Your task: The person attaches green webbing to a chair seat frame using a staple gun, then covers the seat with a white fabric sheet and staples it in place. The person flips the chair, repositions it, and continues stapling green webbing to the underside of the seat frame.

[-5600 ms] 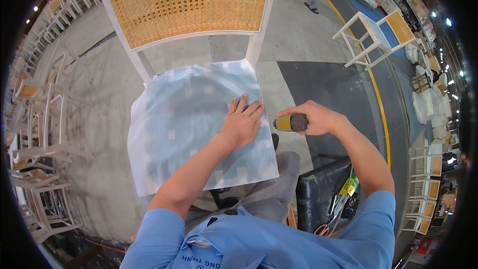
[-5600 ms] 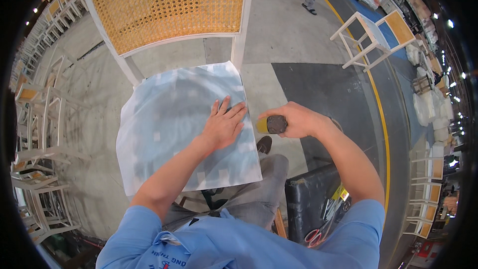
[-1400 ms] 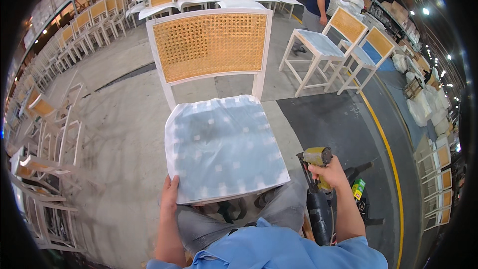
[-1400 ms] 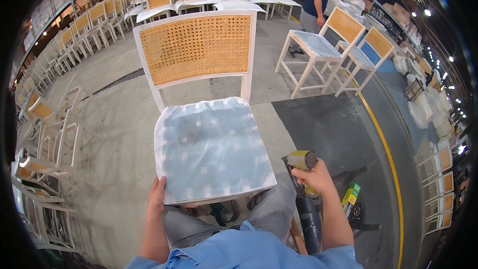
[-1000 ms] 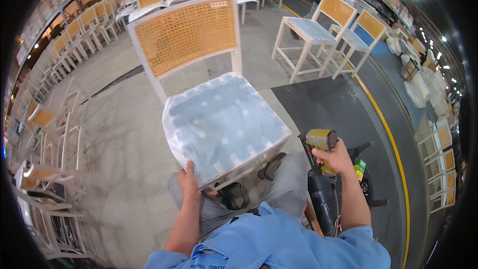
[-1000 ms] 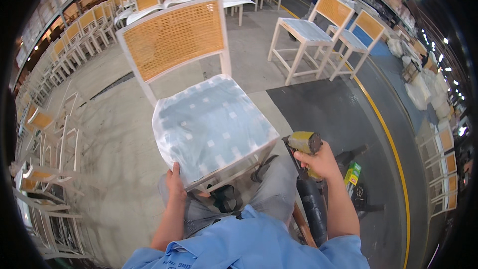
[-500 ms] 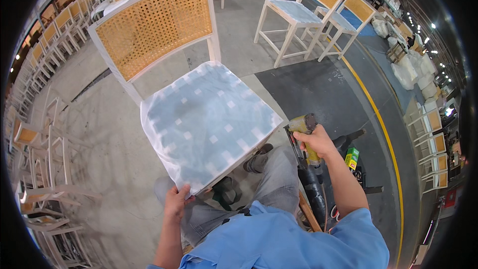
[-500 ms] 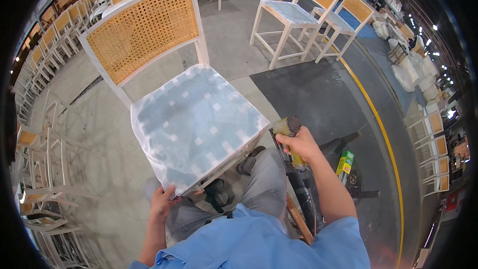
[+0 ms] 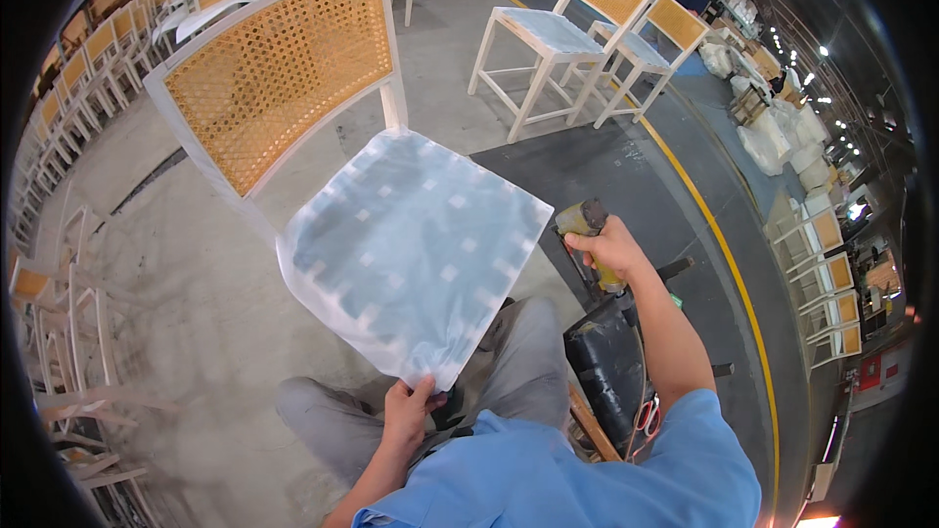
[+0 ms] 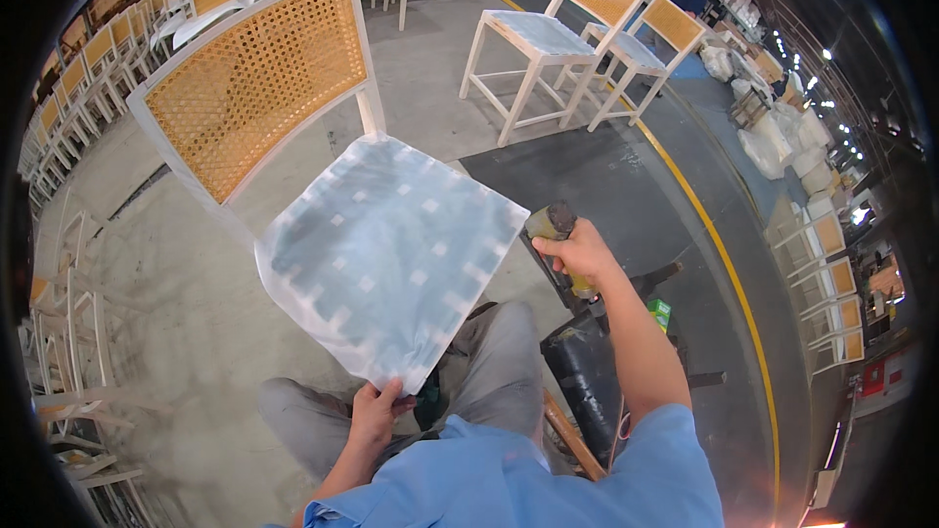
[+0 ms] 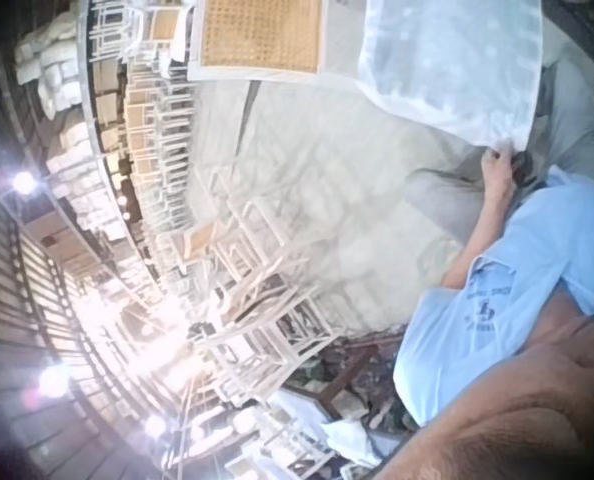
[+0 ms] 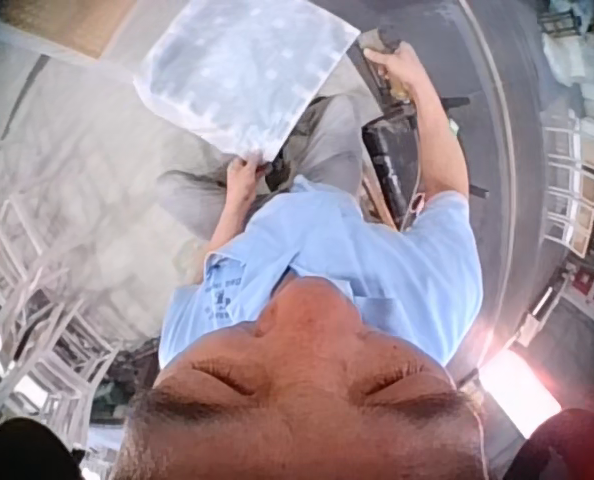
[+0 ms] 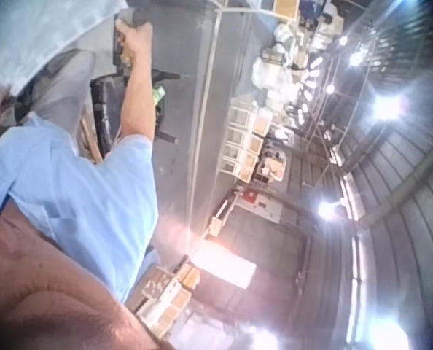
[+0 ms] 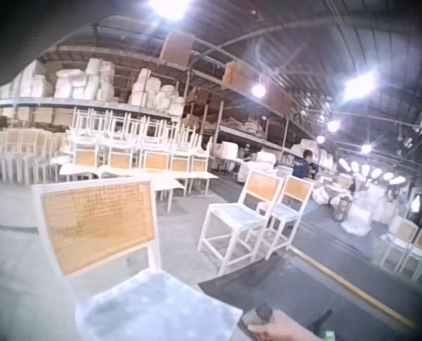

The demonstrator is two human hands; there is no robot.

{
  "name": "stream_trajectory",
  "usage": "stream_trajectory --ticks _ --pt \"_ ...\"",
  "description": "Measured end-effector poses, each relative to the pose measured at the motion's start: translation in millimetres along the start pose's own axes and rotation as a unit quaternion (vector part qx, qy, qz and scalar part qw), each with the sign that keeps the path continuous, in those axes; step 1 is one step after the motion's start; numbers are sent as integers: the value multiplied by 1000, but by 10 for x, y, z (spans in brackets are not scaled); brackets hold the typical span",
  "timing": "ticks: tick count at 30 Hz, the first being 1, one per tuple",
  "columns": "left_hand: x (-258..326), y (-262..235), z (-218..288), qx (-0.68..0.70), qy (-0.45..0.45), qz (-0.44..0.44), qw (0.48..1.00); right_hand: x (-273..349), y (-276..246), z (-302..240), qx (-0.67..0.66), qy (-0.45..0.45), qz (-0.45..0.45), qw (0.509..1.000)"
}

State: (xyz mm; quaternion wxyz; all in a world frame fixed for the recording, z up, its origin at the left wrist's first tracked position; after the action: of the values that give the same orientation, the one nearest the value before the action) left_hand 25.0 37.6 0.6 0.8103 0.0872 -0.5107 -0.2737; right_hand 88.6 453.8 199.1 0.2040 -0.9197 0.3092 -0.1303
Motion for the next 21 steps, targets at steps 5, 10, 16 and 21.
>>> stream_trajectory --ticks 5,10,16,21 --pt "102 102 -94 30 -25 7 999 -230 -180 55 49 7 -35 998" --pt "136 0 -14 43 28 39 998 -437 -3 139 29 21 -68 997" --pt "139 -23 9 45 49 63 996 -561 25 285 38 21 -74 996" --pt "139 5 43 50 59 63 995 -544 -9 317 60 13 -67 996"
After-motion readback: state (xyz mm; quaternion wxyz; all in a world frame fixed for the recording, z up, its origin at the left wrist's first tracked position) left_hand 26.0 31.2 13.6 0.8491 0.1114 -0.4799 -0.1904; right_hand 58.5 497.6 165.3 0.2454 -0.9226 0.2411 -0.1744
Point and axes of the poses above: each hand's wrist, its own x-axis away from the middle knuckle, its own y-axis out of the palm, z = x × y, the point moved 9 cm from there along -x, towards the middle knuckle, and after that the axes turned 14 degrees about -y, right-handed, at the moved point
